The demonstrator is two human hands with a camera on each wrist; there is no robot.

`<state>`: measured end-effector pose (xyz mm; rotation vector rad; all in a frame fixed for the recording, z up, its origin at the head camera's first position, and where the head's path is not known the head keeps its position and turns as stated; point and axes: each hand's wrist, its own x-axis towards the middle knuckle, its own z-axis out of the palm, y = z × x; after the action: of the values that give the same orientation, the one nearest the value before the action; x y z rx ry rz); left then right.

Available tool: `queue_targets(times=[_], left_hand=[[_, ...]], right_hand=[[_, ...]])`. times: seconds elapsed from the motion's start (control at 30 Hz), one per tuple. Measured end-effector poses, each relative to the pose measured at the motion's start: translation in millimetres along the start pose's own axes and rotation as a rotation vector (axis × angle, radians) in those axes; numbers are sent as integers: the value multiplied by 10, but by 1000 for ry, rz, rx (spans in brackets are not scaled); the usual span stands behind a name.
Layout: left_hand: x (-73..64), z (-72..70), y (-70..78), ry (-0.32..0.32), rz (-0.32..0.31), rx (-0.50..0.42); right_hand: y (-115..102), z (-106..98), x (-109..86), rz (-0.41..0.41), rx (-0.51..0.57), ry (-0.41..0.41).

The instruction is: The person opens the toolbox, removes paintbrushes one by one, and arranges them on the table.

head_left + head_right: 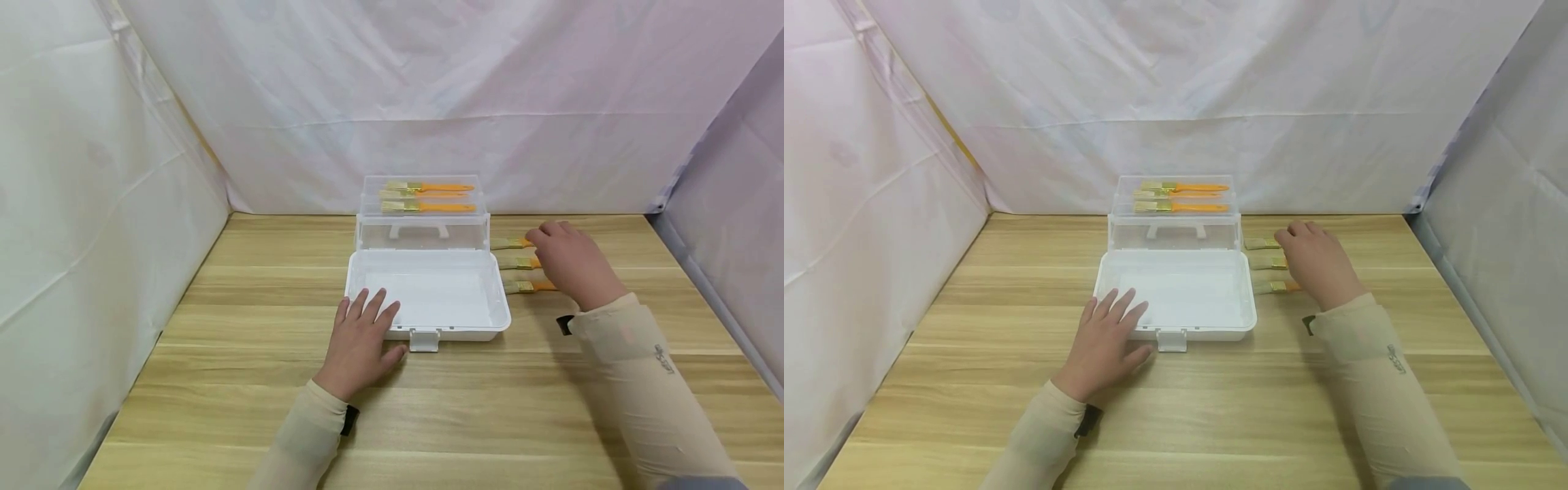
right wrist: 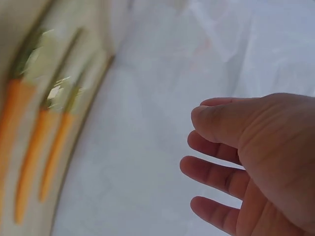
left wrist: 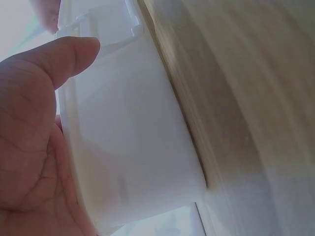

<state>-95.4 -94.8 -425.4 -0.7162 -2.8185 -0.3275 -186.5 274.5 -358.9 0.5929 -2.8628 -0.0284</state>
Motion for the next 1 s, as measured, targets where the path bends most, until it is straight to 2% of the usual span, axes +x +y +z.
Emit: queue_targets(times=[0.23, 0.43, 0.53, 0.83, 1.0], left_hand=[[-2, -2, -1, -2, 2, 10], [-6, 2, 2, 1, 2, 2], [-8, 6, 4, 3, 4, 1], [-16, 15, 3, 29, 15, 6], [-9, 15, 1, 36, 15, 3]], right_hand=[[-259, -173, 236, -54, 26, 114], [-486, -275, 441, -94, 55, 164], [-573, -290, 535, -100, 61, 154], [-791, -317, 803, -91, 59, 50], [-823, -346, 957, -119, 56, 56]])
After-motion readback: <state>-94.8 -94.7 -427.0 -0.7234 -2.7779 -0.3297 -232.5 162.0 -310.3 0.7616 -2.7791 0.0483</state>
